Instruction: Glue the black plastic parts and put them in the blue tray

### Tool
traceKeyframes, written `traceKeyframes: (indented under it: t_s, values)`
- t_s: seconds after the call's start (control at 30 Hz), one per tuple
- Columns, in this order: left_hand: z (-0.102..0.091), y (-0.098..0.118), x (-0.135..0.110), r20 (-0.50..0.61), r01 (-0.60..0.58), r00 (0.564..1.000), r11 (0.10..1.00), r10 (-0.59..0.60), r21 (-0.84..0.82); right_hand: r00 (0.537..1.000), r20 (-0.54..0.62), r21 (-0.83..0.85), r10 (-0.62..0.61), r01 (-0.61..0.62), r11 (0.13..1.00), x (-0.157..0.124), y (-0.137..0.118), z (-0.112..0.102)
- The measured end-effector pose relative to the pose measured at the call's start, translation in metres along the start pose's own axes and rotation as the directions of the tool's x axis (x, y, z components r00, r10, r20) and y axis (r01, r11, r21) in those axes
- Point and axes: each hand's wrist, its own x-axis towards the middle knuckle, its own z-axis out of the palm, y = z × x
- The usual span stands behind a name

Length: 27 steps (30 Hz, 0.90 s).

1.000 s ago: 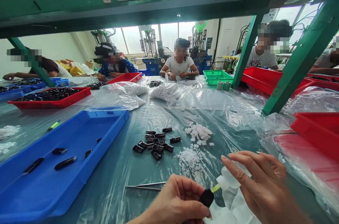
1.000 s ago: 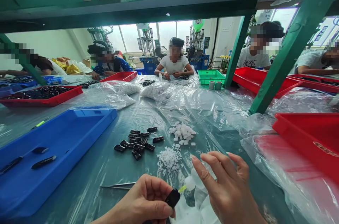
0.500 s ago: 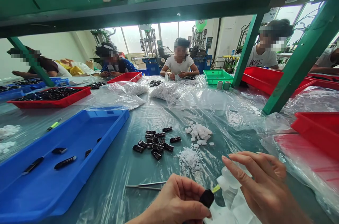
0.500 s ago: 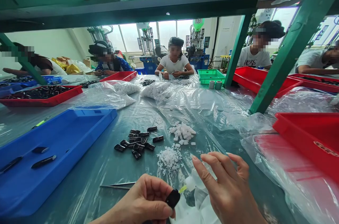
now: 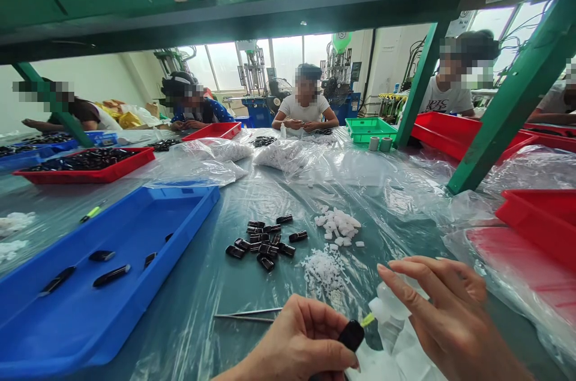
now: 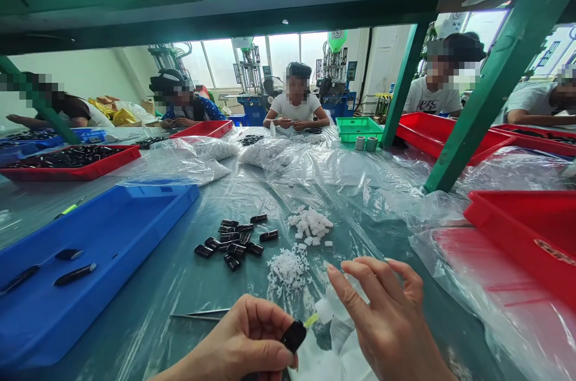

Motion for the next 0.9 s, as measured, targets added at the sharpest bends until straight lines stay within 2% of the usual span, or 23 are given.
traceKeyframes:
  t_s: [0.3, 0.47, 0.63, 0.73, 0.9]
  values:
    - [0.0015, -0.0057, 0.0011, -0.094, -0.015, 0.995, 0.999, 0.018, 0.039, 1.000, -0.023, 0.034, -0.003, 0.004, 0.999, 0.0041, 0.0012, 0.0010]
    - [0.0017, -0.0076, -0.0004, -0.092, -0.045, 0.995, 0.998, 0.049, 0.042, 1.000, -0.015, 0.038, 0.016, -0.016, 0.999, 0.0049, 0.0001, -0.0010]
    - [0.0016, -0.0056, -0.0004, -0.085, -0.098, 0.991, 0.993, 0.103, 0.065, 1.000, -0.002, -0.006, -0.026, 0.026, 1.000, 0.0030, 0.0011, -0.0039]
    - [0.0023, -0.0044, 0.0003, -0.090, -0.068, 0.993, 0.996, 0.073, 0.051, 0.999, 0.032, -0.032, -0.039, 0.040, 0.999, 0.0006, 0.0028, -0.0052]
    - [0.0015, -0.0048, 0.0007, -0.083, 0.009, 0.996, 1.000, -0.011, -0.026, 0.999, 0.021, -0.021, -0.037, 0.038, 0.999, -0.0009, 0.0025, -0.0051]
